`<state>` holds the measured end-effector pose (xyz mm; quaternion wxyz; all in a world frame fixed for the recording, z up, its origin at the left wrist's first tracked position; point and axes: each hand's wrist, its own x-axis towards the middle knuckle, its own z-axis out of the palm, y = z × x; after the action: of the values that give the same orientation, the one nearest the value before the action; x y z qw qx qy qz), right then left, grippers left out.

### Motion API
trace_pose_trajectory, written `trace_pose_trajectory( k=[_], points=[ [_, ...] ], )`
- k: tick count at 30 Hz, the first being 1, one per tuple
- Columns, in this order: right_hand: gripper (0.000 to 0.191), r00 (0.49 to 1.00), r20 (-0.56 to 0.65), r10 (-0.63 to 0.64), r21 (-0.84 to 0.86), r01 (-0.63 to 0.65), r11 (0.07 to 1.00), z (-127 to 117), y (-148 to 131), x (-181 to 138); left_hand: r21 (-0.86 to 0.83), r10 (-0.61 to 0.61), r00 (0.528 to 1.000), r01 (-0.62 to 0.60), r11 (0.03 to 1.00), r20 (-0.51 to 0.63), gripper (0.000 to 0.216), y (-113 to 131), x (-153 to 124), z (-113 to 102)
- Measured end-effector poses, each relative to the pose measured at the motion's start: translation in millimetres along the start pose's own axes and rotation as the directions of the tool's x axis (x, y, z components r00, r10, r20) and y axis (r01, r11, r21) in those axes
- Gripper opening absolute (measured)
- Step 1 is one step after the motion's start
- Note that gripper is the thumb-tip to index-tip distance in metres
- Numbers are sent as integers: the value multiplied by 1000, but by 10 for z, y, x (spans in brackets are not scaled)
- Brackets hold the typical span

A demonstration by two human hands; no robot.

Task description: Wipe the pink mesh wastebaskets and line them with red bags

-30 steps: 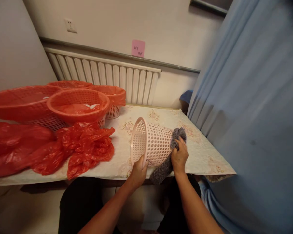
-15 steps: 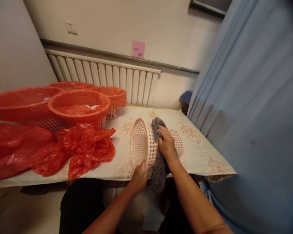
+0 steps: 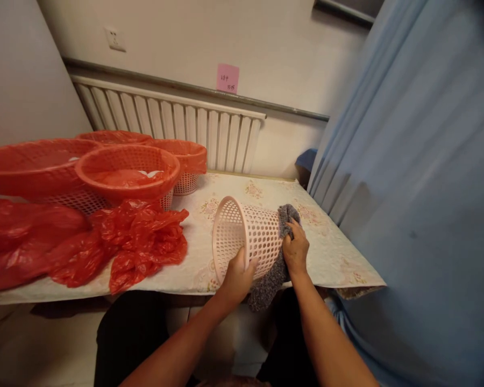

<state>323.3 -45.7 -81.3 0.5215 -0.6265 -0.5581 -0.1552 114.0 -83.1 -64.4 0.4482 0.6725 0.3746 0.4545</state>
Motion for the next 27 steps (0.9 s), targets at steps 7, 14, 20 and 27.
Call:
trace_pose_trajectory(
  k=[7,14,20,27],
  points=[
    [42,998,-60,19,32,-17,999,-71,-117,-400,-1,-11,1000,11,1000,-9,26,-32,149,-88],
    [51,991,59,-117,216,101,971,-32,-783,-643,-35,121,992,-120,992,47,33,-162,56,-64],
    [60,942,185,-280,323,211,923,4,-1094,-291,-22,133,990,-132,991,49,33,-307,-26,-73],
    [53,952,185,-244,234,199,952,197,-815,145,16,82,996,-83,996,38,27,-286,-56,-97]
  ],
)
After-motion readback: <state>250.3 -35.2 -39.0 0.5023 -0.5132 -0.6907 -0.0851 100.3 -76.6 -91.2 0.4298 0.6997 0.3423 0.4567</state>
